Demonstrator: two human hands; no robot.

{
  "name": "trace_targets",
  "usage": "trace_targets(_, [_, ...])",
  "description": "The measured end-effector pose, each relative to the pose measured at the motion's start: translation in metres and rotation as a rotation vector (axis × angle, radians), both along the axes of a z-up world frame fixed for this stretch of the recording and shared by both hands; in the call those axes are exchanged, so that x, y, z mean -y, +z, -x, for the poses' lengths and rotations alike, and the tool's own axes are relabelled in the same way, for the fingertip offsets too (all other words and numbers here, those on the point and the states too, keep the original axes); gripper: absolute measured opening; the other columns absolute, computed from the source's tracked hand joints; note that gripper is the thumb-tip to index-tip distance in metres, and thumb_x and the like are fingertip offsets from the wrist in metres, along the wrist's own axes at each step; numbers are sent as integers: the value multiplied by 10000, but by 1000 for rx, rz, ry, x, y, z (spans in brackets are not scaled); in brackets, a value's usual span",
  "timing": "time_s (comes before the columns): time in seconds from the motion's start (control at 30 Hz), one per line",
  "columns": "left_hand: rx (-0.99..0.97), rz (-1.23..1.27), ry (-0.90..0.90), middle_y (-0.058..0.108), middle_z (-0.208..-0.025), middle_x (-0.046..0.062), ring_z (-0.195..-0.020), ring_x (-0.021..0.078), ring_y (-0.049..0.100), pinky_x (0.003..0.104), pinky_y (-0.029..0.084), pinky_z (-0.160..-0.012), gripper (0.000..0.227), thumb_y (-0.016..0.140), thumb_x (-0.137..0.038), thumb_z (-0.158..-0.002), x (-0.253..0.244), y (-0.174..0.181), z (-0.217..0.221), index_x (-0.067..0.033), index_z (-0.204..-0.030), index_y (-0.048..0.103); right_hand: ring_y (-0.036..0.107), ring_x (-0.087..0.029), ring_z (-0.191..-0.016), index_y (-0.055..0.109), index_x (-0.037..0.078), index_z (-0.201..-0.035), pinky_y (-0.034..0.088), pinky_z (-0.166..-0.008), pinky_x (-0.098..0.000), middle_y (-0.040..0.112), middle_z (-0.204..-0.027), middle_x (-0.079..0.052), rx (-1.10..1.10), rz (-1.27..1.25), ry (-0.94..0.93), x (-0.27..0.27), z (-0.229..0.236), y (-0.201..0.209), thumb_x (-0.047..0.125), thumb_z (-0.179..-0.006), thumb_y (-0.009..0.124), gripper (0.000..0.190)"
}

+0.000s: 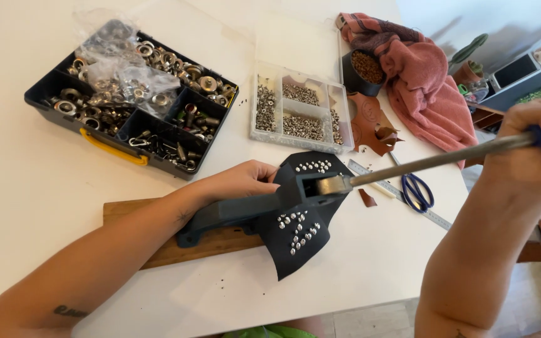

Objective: Attach metal studs to a piece of leather using a manual hand press

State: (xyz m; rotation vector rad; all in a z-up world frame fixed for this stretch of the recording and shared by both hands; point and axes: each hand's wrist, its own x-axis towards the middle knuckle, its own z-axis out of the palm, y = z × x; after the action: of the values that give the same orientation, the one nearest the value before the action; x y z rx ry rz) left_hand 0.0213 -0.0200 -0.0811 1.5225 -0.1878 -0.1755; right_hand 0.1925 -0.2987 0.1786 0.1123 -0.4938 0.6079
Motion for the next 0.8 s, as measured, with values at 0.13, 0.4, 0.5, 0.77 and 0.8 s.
trace_targets(0.13, [3, -23, -22, 371, -711, -100, -660, 22, 327, 230, 263, -605, 368, 647, -265, -996, 3, -1, 1, -191, -721, 414, 271, -137, -503, 269, 98, -587, 256, -468, -279, 271, -549, -24, -39, -53, 56, -6, 16, 4, -400, -639, 407, 519])
trace_targets(0.4, [72, -53, -139, 652, -889, -81, -799, 13, 564, 217, 462, -704, 241, 568, -217, -1026, -5, -19, -2, -60, -913, 713, 317, -93, -492, 394, 73, -680, 252, -509, -243, 390, -613, -15, 273, -141, 116, -12, 3, -16, -172, -922, 510, 363])
trace_targets(0.5, [35, -57, -119, 602, -820, -87, -743, 5, 525, 217, 433, -655, 264, 601, -230, -1033, -3, -15, 0, -79, -824, 661, 326, -77, -527, 404, 98, -743, 302, -527, -240, 400, -654, 12, 340, -102, 73, -2, -4, -33, -31, -981, 537, 301])
trace_targets(0.77, [151, -10, -138, 509, -1540, 69, -1327, 108, 530, 255, 366, -1030, 392, 570, -253, -1006, -5, 14, 6, -99, -648, 527, 322, -10, -541, 584, 99, -863, 309, -530, -171, 402, -688, 83, 453, -80, -3, 8, -31, -49, 68, -1074, 563, 214])
trace_targets(0.8, [212, 7, -156, 537, -1479, 101, -1393, 176, 506, 315, 343, -1143, 344, 572, -244, -1014, -6, 10, 4, -86, -712, 621, 321, 28, -535, 671, 112, -923, 306, -526, -118, 406, -695, 122, 521, 39, -65, 15, -40, -51, 169, -1138, 541, 258])
